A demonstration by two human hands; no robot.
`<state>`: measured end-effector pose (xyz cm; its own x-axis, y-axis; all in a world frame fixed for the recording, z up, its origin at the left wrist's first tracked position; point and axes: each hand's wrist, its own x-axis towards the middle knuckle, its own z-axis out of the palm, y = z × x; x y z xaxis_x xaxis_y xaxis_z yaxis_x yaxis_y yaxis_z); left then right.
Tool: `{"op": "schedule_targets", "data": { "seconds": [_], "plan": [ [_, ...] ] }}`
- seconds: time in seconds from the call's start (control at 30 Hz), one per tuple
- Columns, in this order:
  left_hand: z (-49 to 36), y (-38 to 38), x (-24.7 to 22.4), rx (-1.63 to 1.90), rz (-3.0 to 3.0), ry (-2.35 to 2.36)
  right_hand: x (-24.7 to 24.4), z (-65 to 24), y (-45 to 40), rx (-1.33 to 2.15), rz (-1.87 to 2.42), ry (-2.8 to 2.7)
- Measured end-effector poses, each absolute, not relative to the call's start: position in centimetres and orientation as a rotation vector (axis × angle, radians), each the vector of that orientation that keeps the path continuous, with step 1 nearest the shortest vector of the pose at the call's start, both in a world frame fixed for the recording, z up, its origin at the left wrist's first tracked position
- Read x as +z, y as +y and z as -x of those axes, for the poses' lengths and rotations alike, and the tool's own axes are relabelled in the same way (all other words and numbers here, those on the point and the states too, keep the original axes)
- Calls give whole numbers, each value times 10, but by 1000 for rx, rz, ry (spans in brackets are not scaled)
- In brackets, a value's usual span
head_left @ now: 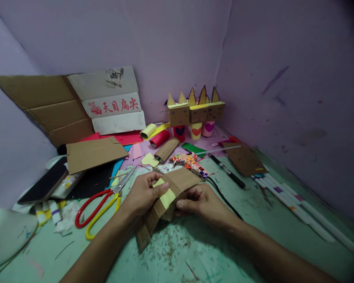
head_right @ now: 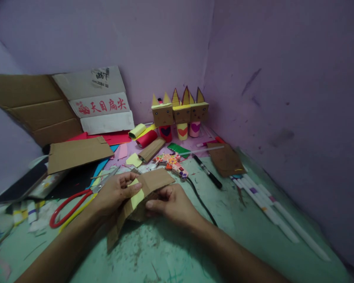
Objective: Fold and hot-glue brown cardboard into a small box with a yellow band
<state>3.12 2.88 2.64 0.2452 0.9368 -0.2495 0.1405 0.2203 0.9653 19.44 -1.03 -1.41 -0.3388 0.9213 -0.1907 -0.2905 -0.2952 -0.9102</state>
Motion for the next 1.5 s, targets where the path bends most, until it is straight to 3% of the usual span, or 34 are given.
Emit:
{"op": "schedule_targets", "data": {
  "seconds": [0.53, 0.93, 1.3, 1.5],
  "plan": [
    [-26, 20, 43, 803, -1480, 1159, 25, -233, -12, 1298, 1628, -1729],
    [-25, 19, 34, 792, -1493, 1060, 20, -225, -20, 1621, 1431, -1795],
    [-15, 24, 49, 813, -1376, 1034, -5, -222, -15, 1103, 1614, -1692],
    [-12, 25, 51, 845, -1345, 1043, -11, -210, -14, 1347, 1230, -1521]
  ]
}}
